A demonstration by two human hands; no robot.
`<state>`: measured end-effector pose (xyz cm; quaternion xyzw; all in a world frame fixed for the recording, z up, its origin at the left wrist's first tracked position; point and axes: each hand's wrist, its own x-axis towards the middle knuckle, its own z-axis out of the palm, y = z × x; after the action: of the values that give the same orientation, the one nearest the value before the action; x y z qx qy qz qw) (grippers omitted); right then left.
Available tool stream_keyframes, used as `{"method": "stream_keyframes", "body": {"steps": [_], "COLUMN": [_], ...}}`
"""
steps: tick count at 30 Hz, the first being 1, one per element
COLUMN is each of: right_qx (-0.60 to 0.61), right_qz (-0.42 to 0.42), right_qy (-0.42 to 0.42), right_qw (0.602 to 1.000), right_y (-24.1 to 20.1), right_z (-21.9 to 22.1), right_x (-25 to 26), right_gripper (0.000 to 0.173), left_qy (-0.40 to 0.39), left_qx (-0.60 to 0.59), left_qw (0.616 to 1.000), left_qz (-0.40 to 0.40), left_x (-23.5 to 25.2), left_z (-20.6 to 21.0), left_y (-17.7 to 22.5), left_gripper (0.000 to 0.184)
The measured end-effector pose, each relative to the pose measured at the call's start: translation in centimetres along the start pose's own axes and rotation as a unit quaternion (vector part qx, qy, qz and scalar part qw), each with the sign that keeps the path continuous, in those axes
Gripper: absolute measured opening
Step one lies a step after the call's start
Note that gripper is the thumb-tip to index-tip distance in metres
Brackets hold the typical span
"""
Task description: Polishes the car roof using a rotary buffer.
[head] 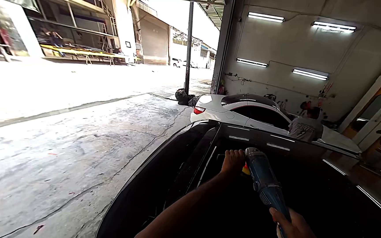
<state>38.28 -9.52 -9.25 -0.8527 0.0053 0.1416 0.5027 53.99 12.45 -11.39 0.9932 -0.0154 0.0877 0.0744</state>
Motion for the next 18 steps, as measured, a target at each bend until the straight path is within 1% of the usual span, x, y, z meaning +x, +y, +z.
{"method": "stream_keyframes", "body": {"steps": [4,6,10,12,14,16,18], "right_qx": [-0.011,-0.016,-0.040,-0.056,-0.060,-0.060,-0.059], "right_qz": [-0.002,0.004,0.010,0.005,0.001,-0.004,-0.004], "right_qy": [-0.041,-0.062,-0.102,-0.116,-0.126,-0.132,-0.135], "right_qw": [0.999,0.998,0.994,0.992,0.990,0.989,0.989], "right_y": [-1.9,-2.8,-3.9,-4.2,-4.1,-3.9,-3.7], "right_z": [2.8,4.1,6.2,7.0,7.4,7.5,7.2], "right_x": [1.0,1.2,1.0,0.7,0.4,0.1,-0.3], "right_gripper": [0.038,0.040,0.044,0.047,0.048,0.048,0.048], "left_qy": [0.013,0.023,0.032,0.026,0.022,0.019,0.019], "left_qx": [0.027,0.034,0.050,0.065,0.077,0.086,0.092], "left_qw": [0.999,0.998,0.995,0.992,0.990,0.987,0.987], "left_qz": [-0.031,-0.047,-0.085,-0.104,-0.118,-0.131,-0.131], "left_x": [-1.1,-1.9,-4.1,-5.3,-6.1,-6.7,-7.1], "left_z": [0.4,0.5,0.3,0.1,0.3,0.4,0.3], "left_y": [-4.8,-6.9,-10.1,-11.3,-12.1,-12.3,-11.8], "left_gripper": [0.034,0.031,0.032,0.033,0.037,0.040,0.038]}}
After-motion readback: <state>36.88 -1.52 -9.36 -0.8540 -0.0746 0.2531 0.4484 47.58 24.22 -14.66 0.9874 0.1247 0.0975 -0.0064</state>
